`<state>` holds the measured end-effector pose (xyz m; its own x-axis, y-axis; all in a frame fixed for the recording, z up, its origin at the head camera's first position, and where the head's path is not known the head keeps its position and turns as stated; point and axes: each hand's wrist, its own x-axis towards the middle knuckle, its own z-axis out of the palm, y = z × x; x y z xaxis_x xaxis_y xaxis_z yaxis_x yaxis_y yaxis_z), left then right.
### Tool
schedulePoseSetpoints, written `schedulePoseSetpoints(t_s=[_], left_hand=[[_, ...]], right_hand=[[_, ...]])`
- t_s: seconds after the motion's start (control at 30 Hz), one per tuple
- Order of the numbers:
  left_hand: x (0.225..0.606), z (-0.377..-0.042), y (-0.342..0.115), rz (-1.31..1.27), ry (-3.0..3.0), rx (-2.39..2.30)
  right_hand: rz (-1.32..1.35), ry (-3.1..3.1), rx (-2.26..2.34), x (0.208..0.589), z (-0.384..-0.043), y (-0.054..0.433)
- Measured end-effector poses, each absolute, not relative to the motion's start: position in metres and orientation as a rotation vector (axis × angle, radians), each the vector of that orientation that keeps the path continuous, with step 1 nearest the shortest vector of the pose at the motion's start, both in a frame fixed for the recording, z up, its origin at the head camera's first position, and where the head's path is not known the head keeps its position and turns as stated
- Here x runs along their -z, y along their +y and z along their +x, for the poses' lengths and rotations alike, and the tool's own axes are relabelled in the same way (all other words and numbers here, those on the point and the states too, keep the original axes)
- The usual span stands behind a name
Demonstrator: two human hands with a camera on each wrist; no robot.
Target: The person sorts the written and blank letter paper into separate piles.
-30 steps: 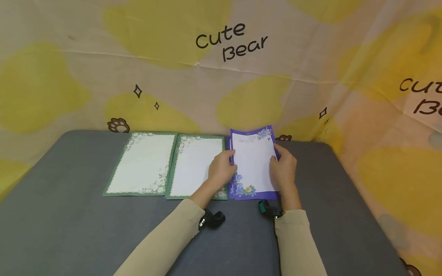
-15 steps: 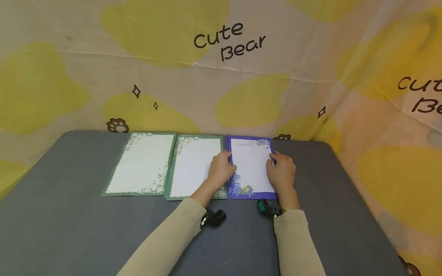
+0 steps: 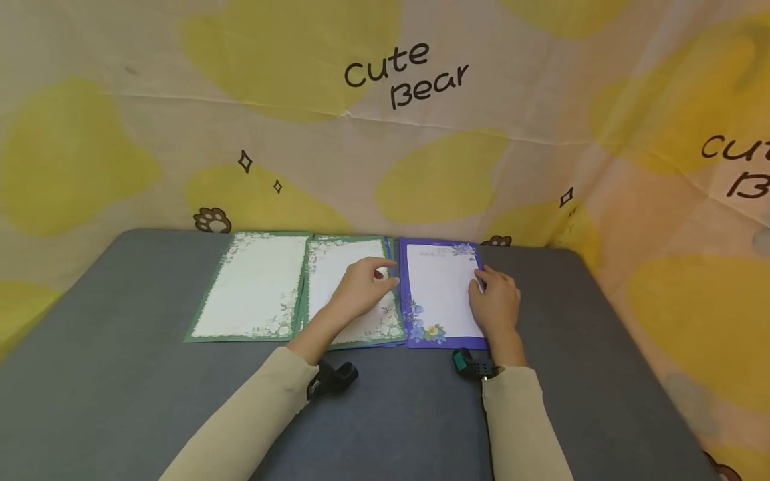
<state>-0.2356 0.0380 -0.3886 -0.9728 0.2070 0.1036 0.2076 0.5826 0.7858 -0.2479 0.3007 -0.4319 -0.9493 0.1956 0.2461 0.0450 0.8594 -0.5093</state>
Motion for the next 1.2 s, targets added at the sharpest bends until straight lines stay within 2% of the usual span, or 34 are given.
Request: schedulePoseSetpoints(t_s=[0.43, 0.87, 1.0, 1.2], left_hand=[[0.406, -0.232, -0.063, -0.261, -2.894, 1.167], [0.422, -0.236, -0.088, -0.525, -3.083, 0.774], [0.426, -0.236, -0.091, -0.558, -3.079, 0.744], [0.431, -0.236, -0.092, -0.557, -3.048, 0.717]], right_hand=[[-0.197, -2.737, -0.740, 0.432, -0.247, 0.301], [-0.128, -2.674, -0.733, 0.421, -0.250, 0.294], [0.018, -2.546, -0.920, 0.419, -0.252, 0.270], [0.449, -2.627, -1.082, 0.424, -0.246, 0.214]])
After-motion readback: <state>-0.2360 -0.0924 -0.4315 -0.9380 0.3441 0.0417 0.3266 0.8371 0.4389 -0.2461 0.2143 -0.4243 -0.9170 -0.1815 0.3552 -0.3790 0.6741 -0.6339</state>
